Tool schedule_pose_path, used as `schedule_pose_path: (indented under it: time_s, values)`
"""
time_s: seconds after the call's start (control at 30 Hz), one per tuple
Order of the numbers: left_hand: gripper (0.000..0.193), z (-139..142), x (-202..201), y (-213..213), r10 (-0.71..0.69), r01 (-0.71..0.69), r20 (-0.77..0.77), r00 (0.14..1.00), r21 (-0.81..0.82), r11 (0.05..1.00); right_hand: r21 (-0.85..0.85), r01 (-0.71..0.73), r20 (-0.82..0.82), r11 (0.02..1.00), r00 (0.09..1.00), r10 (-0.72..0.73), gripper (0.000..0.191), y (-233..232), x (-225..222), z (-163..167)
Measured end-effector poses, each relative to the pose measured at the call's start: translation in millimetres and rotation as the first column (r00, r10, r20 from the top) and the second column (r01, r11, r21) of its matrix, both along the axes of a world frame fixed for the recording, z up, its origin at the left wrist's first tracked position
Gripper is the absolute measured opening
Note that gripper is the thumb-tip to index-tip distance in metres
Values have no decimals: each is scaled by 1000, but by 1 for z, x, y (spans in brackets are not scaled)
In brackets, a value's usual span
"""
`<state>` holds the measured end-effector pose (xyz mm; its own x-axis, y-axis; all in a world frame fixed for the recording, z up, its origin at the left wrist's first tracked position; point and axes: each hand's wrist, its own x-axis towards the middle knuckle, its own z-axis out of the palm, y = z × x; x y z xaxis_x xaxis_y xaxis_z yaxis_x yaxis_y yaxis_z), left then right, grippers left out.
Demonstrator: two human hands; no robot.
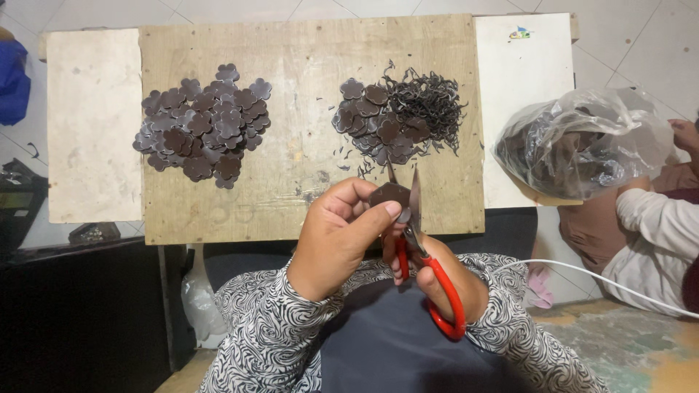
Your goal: The person sits at a low table and trims the edges of dark flower-shaped fabric pieces with red-handled scissors, one piece at a time. They place trimmed pieces on a growing pile on the board and drop cut scraps onto a scrap pile, occasionally gathering pieces by hand.
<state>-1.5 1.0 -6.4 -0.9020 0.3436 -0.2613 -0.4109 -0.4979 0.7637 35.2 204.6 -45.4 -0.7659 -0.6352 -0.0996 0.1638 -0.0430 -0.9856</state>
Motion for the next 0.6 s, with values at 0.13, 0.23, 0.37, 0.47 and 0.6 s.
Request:
schedule_pose_path:
  time_s: [0.13,0.23,0.37,0.47,0.6]
  values:
    - [11,-1,0,-1,-13,12,33,999,37,999,22,5,-30,1000,1000,-4,86,0,-1,2]
    - [11,-4,-1,0,-12,10,59,998,24,1000,25,4,-27,1000,1000,-3,88,1,-1,2]
    - [11,-5,-3,1,0,-2,85,996,23,1000,35,1,-12,999,1000,0,89,2,-2,1]
    - [11,-4,-1,-1,-41,39,57,998,21,999,31,22,-6,999,1000,-22,88,2,0,-1]
    - [10,-4,-1,-2,-70,70,24,997,18,997,11,52,35,999,998,-52,86,2,1,-5]
